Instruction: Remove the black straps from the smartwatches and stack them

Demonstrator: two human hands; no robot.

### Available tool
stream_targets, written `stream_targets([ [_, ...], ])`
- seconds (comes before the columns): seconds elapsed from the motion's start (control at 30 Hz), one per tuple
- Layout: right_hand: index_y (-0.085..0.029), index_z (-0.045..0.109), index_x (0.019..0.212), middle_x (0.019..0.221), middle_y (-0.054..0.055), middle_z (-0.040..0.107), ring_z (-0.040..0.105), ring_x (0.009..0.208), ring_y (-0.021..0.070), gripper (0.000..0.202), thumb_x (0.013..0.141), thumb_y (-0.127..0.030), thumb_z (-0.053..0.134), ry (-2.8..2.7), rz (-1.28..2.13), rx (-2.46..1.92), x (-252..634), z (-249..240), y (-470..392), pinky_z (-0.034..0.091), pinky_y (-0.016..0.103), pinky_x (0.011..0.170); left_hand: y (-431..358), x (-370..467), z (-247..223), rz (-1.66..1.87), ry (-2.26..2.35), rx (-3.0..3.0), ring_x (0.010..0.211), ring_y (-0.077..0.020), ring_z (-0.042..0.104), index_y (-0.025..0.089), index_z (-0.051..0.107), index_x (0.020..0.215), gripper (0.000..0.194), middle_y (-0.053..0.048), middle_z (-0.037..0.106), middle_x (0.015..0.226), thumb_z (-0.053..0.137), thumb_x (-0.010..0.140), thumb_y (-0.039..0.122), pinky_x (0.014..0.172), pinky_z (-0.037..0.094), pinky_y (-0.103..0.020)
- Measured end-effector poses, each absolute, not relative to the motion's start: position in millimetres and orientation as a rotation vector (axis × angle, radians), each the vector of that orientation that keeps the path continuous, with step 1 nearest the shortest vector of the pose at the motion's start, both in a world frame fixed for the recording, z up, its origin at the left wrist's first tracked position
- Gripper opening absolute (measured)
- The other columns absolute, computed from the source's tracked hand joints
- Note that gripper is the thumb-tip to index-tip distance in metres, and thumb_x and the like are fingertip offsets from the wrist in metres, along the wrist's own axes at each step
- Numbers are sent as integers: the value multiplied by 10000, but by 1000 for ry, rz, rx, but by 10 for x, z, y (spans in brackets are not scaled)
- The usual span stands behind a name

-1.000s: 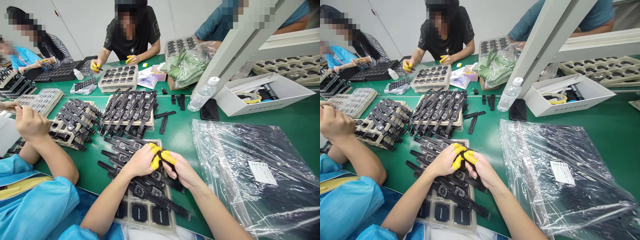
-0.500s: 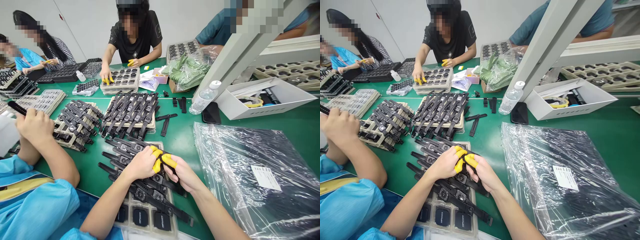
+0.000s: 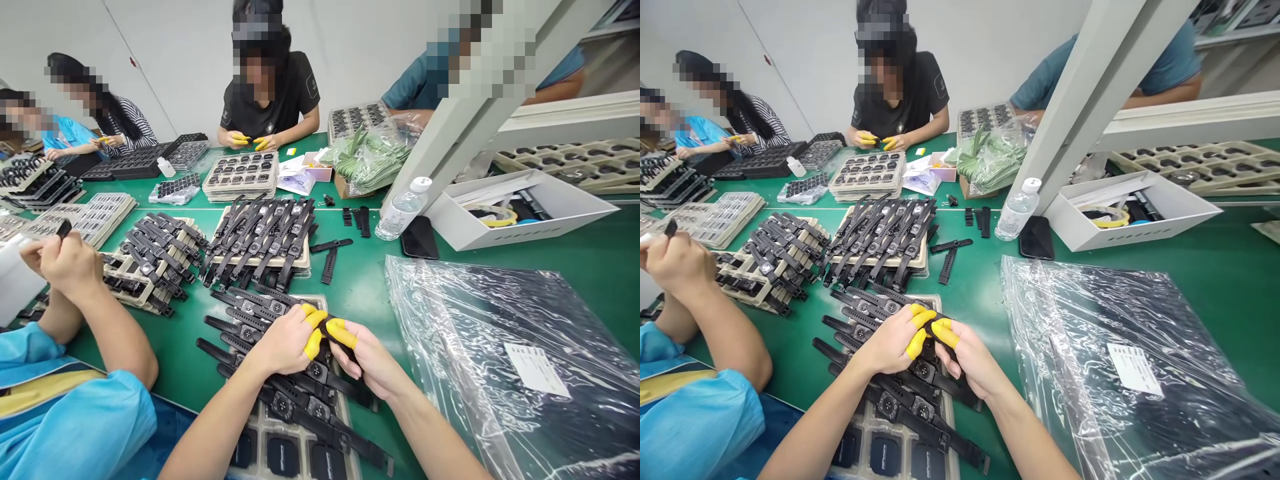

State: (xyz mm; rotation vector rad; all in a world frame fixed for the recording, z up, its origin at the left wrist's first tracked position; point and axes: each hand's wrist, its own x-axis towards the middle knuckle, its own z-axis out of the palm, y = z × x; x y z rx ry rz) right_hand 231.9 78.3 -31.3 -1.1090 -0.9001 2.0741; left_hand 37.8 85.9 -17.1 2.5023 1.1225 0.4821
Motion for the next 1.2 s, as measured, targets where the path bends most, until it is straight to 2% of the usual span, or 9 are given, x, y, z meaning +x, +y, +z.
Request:
stream_targets([
  [0.13, -203, 544, 809, 459, -91, 487, 219, 342, 27, 526, 813, -699, 720, -923, 2079, -1118, 2309, -306, 789, 182, 188, 368, 858, 407, -146, 396, 1184, 2526, 1102, -272, 633, 168, 600, 1272, 336, -123, 673, 1139, 500, 954, 210, 994, 591, -438],
  [0.27, -201, 540, 811, 465, -86, 506, 230, 346, 28, 529, 821, -701, 714, -932, 2089, -1116, 2299, -298, 791, 184, 188, 379, 853, 410, -133, 354, 1203, 2552, 1050, -276, 630, 154, 615, 1233, 315, -131, 671, 1124, 499, 943, 200, 950, 599, -438],
  [0.63, -208, 544, 797, 456, -80, 474, 252, 365, 42, 552, 788, -722, 746, -878, 2038, -1066, 2307, -281, 764, 237, 203, 392, 867, 380, -218, 584, 1089, 2374, 1218, -275, 614, 154, 540, 1388, 420, -153, 654, 1263, 437, 984, 204, 1074, 554, -471],
  [0.77, -212, 553, 757, 459, -74, 434, 229, 391, 53, 542, 760, -707, 775, -851, 2032, -1096, 2331, -300, 740, 232, 216, 393, 846, 405, -236, 548, 1110, 2396, 1271, -296, 588, 118, 515, 1433, 485, -181, 636, 1294, 468, 962, 221, 1112, 527, -463],
  [0.9, -211, 548, 690, 466, -46, 443, 261, 419, 70, 566, 736, -719, 791, -902, 1999, -1142, 2359, -335, 727, 246, 238, 421, 836, 426, -234, 452, 1150, 2402, 1219, -294, 618, 122, 547, 1419, 496, -177, 656, 1251, 493, 940, 240, 1082, 543, -447],
  [1.07, -211, 544, 658, 486, -26, 454, 276, 434, 86, 572, 793, -734, 734, -980, 1970, -1160, 2374, -433, 702, 258, 261, 441, 836, 448, -224, 407, 1170, 2458, 1152, -307, 637, 54, 619, 1320, 435, -212, 679, 1226, 496, 960, 266, 1066, 550, -441],
  [1.2, -213, 564, 684, 527, -12, 500, 303, 443, 98, 550, 838, -725, 697, -1025, 1929, -1182, 2378, -496, 681, 286, 274, 450, 839, 449, -219, 390, 1194, 2413, 1186, -289, 645, 111, 603, 1343, 416, -176, 687, 1230, 486, 972, 257, 1077, 547, -431],
])
